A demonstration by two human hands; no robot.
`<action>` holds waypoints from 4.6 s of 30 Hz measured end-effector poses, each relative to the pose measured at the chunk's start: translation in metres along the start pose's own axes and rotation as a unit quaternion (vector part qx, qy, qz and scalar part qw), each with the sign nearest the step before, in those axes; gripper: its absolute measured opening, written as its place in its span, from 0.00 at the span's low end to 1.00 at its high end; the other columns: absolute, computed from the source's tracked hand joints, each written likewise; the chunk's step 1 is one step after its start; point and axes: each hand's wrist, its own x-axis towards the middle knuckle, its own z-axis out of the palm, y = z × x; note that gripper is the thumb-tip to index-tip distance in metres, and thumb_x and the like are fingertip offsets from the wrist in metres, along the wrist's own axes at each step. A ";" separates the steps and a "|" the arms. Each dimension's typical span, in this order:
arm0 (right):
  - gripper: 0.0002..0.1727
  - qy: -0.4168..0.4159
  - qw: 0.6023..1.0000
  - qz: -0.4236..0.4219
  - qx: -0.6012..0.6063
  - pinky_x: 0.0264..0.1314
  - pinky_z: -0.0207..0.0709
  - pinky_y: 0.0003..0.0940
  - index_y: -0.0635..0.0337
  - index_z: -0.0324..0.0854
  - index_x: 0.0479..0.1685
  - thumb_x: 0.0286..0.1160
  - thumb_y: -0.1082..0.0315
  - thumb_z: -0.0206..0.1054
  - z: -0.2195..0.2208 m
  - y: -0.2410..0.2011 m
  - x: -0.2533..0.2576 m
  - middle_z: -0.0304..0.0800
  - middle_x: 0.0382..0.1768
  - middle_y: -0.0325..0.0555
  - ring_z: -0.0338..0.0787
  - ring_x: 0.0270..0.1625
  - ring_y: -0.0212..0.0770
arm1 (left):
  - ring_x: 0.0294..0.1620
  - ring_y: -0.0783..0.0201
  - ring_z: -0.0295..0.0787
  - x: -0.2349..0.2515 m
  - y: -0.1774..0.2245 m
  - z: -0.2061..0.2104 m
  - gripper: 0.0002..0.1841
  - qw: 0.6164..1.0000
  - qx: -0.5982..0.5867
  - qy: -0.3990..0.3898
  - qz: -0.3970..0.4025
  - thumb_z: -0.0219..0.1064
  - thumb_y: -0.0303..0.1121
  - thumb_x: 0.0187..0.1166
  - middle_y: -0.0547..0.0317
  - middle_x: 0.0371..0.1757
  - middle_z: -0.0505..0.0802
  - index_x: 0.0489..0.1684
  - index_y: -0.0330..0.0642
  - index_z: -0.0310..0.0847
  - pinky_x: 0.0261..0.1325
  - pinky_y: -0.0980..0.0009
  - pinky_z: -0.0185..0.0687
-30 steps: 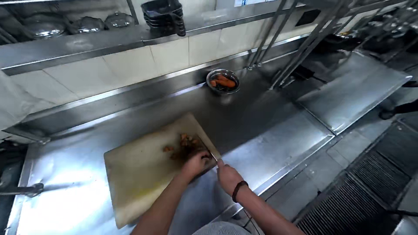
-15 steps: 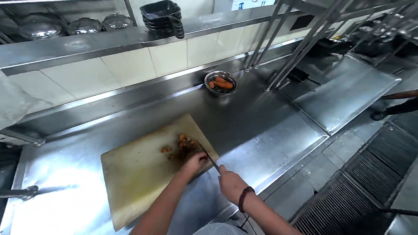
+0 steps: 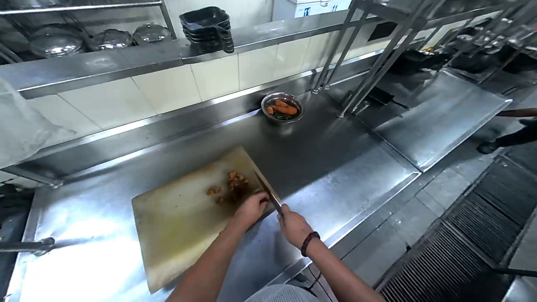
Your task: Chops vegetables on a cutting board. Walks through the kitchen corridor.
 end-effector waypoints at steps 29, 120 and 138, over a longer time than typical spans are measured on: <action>0.24 -0.008 1.000 0.019 -0.018 0.59 0.86 0.57 0.54 0.65 0.79 0.92 0.53 0.47 0.021 0.005 -0.017 0.89 0.56 0.57 0.93 0.57 0.59 | 0.66 0.60 0.89 -0.003 -0.007 -0.016 0.17 0.998 -0.022 -0.051 -0.014 0.66 0.36 0.84 0.52 0.65 0.90 0.69 0.45 0.82 0.74 0.57 0.82; 0.25 -0.037 0.998 0.017 -0.041 0.61 0.85 0.59 0.56 0.63 0.81 0.93 0.54 0.49 0.003 -0.027 -0.015 0.91 0.53 0.60 0.93 0.58 0.61 | 0.71 0.62 0.86 -0.006 -0.020 -0.005 0.14 0.999 -0.017 -0.021 0.024 0.59 0.31 0.86 0.54 0.65 0.92 0.60 0.43 0.89 0.81 0.63 0.75; 0.27 -0.022 0.999 -0.039 0.008 0.64 0.82 0.60 0.55 0.65 0.82 0.93 0.50 0.48 0.012 -0.004 0.016 0.91 0.53 0.60 0.92 0.59 0.60 | 0.73 0.59 0.85 -0.013 -0.010 -0.013 0.16 0.998 0.021 -0.047 0.045 0.56 0.34 0.90 0.52 0.70 0.89 0.67 0.43 0.85 0.81 0.60 0.75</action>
